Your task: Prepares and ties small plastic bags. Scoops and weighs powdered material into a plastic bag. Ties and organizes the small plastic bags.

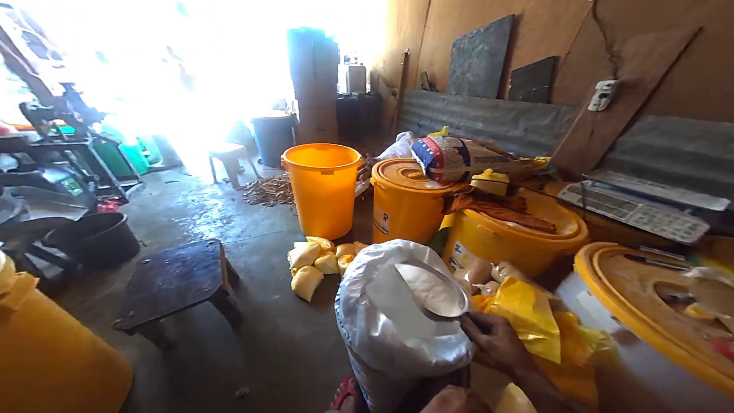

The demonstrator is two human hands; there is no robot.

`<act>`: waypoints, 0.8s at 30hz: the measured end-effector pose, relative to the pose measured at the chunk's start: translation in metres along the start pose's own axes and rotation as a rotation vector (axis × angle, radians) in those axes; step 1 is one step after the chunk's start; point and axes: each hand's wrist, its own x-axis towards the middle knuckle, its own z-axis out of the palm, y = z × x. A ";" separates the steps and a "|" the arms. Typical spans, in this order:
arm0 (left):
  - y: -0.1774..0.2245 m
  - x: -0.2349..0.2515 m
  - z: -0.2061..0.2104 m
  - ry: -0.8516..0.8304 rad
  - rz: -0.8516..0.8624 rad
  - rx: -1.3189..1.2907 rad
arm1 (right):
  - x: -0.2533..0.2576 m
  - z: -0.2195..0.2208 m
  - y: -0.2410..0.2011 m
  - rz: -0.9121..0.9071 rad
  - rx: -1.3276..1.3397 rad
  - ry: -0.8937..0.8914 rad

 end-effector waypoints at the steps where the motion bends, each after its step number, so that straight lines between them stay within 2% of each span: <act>1: 0.001 0.000 -0.001 -0.034 0.000 0.005 | 0.001 0.006 -0.001 0.013 0.023 0.017; 3: 0.003 -0.001 -0.001 -0.047 -0.006 -0.012 | 0.001 0.007 -0.002 0.028 0.053 0.027; 6: 0.007 -0.005 -0.005 -0.058 -0.034 -0.038 | -0.024 -0.015 -0.004 0.036 0.086 0.045; 9: 0.009 -0.003 -0.014 -0.087 0.000 -0.009 | -0.069 -0.051 -0.001 -0.016 0.058 0.112; 14: 0.014 0.013 -0.018 -0.022 0.075 0.038 | -0.163 -0.122 0.000 -0.079 -0.032 0.208; 20: 0.037 0.010 -0.022 0.329 -0.030 -0.094 | -0.278 -0.181 0.000 0.039 -0.062 0.300; 22: 0.044 0.013 -0.020 0.444 -0.001 -0.145 | -0.316 -0.187 0.005 0.061 -0.066 0.397; 24: 0.047 0.022 -0.013 0.562 0.111 -0.184 | -0.345 -0.192 0.010 0.058 -0.089 0.474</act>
